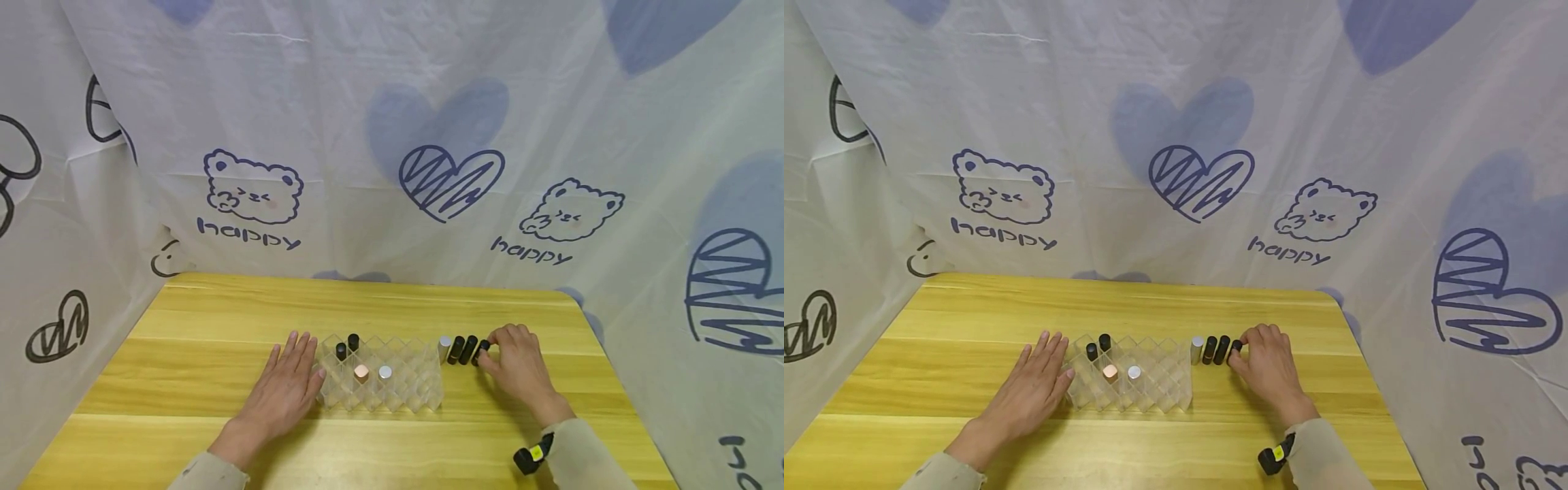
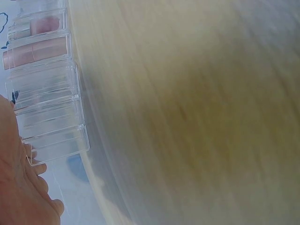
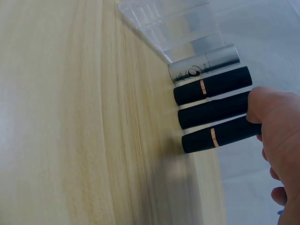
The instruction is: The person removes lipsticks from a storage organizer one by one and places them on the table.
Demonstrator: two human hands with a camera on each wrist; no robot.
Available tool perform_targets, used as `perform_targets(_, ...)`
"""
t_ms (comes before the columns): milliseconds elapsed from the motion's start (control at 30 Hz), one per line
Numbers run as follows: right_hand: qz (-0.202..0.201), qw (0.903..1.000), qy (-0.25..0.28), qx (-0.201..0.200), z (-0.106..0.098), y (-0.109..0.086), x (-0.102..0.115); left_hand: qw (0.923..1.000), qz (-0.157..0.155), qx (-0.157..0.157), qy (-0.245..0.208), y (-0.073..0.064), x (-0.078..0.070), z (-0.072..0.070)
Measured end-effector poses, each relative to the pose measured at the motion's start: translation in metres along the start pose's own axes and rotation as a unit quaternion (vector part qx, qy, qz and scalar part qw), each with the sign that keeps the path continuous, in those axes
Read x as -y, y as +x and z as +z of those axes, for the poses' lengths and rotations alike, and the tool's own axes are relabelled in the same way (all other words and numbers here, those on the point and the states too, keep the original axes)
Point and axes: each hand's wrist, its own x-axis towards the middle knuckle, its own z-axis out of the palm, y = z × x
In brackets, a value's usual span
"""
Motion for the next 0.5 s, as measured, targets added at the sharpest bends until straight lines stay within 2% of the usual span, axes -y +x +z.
perform_targets(500,-0.001,1.0,0.006,-0.006,0.0001,0.0017,0.0013,1.0,0.0,-0.002,0.001,-0.0003,-0.0003,0.0002)
